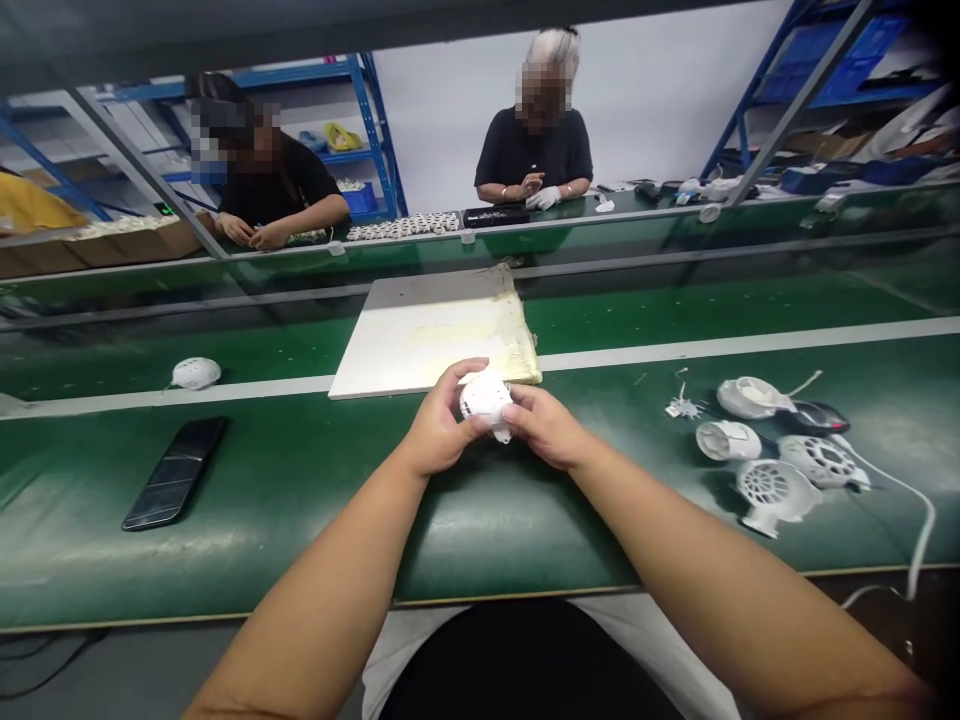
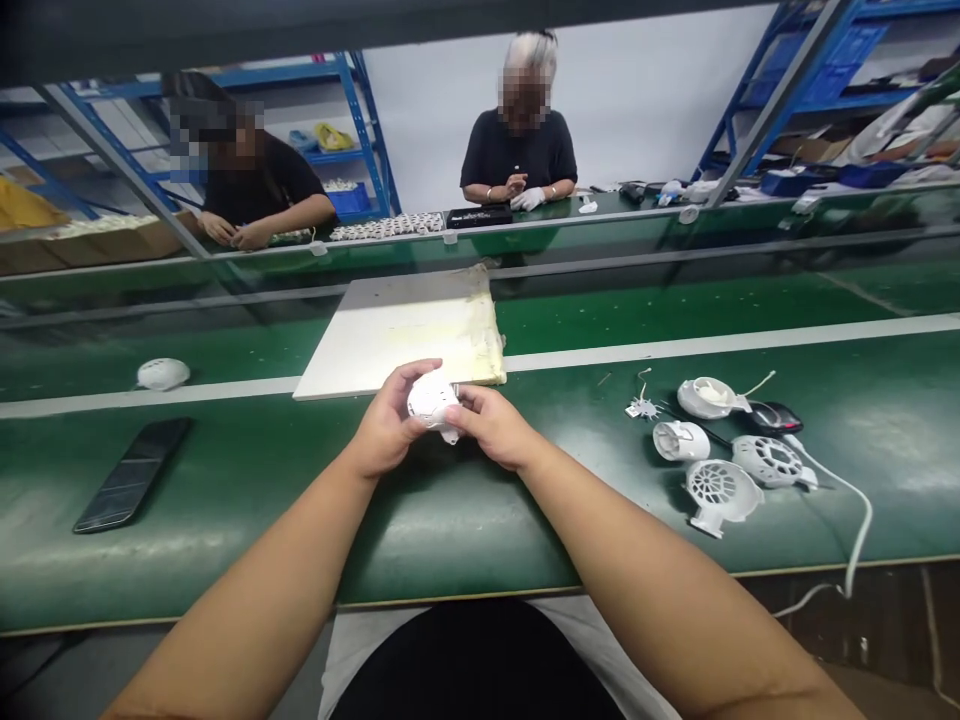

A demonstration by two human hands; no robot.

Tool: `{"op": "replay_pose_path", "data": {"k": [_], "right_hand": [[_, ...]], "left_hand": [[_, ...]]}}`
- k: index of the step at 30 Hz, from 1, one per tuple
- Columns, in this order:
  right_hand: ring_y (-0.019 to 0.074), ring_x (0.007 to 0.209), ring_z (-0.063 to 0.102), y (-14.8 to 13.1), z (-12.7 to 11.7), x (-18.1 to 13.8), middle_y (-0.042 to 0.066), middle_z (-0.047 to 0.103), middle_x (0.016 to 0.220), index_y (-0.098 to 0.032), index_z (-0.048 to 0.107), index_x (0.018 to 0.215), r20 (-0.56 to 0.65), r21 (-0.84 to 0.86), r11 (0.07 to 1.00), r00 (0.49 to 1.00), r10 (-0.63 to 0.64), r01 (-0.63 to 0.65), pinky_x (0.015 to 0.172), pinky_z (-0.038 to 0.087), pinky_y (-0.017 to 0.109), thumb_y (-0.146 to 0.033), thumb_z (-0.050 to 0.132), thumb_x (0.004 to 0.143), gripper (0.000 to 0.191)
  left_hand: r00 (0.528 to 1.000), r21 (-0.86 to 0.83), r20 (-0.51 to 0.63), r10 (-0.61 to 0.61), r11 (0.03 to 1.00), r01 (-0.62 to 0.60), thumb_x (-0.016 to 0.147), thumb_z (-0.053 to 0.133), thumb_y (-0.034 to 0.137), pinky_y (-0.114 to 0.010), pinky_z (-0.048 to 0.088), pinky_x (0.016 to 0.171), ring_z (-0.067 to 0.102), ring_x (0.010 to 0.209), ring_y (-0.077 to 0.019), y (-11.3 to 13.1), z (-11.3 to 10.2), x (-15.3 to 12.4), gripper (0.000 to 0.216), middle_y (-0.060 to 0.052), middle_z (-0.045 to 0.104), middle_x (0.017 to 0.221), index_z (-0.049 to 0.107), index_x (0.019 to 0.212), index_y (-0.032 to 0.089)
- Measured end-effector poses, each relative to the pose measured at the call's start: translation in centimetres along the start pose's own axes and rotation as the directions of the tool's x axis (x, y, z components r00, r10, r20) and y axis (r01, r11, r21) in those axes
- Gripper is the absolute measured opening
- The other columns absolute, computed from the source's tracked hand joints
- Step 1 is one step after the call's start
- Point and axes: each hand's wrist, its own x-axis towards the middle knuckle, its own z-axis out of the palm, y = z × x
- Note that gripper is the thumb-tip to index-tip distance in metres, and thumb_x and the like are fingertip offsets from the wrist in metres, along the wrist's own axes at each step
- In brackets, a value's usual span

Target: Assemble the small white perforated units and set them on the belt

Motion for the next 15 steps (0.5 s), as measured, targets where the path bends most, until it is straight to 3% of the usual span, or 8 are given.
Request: {"op": "replay_pose_path", "data": {"k": [2,5,8,15], "right_hand": [[0.0121,0.068,0.055,0.3,0.4,-0.1,0.003,0.065,0.085,-0.014,0.068,0.1,0.028,0.028,0.998,0.998,0.063,-0.064,0.062,0.043,0.024,-0.049,0.078,0.077,0.043],[0.0116,0.064,0.054,0.6,1.1,-0.2,0.001,0.062,0.077,-0.013,0.066,0.091,0.043,0.105,0.985,0.99,0.134,-0.138,0.061,0.043,0.025,-0.053,0.079,0.074,0.045],[0.0116,0.063,0.055,0.4,1.5,-0.3,0.002,0.063,0.074,-0.013,0.066,0.087,0.044,0.137,0.974,0.983,0.177,-0.181,0.061,0.044,0.025,-0.053,0.081,0.071,0.045],[0.0105,0.061,0.054,-0.1,1.6,-0.8,0.001,0.061,0.069,-0.012,0.066,0.083,0.077,0.185,0.945,0.962,0.261,-0.271,0.06,0.044,0.024,-0.049,0.084,0.069,0.043]], "left_hand": [[0.994,0.116,-0.004,0.111,0.987,-0.11,0.088,0.053,0.068,-0.039,0.046,0.098,0.059,0.114,-0.0272,0.7,0.0,0.0,0.063,-0.014,0.062,0.124,0.063,0.123,0.017],[0.985,0.2,-0.044,0.168,0.967,-0.156,0.1,0.039,0.055,-0.04,0.047,0.095,0.063,0.103,-0.0238,1.2,0.4,-0.1,0.051,-0.012,0.068,0.106,0.072,0.103,0.016],[0.989,0.165,-0.098,0.115,0.981,-0.098,0.103,0.036,0.048,-0.038,0.048,0.091,0.063,0.099,-0.0219,1.2,1.0,-0.3,0.048,-0.011,0.067,0.102,0.072,0.099,0.016],[0.982,0.121,-0.19,0.016,0.993,0.007,0.102,0.038,0.05,-0.032,0.048,0.078,0.061,0.083,-0.0181,1.0,1.7,-0.8,0.047,-0.008,0.064,0.092,0.068,0.088,0.017]]}}
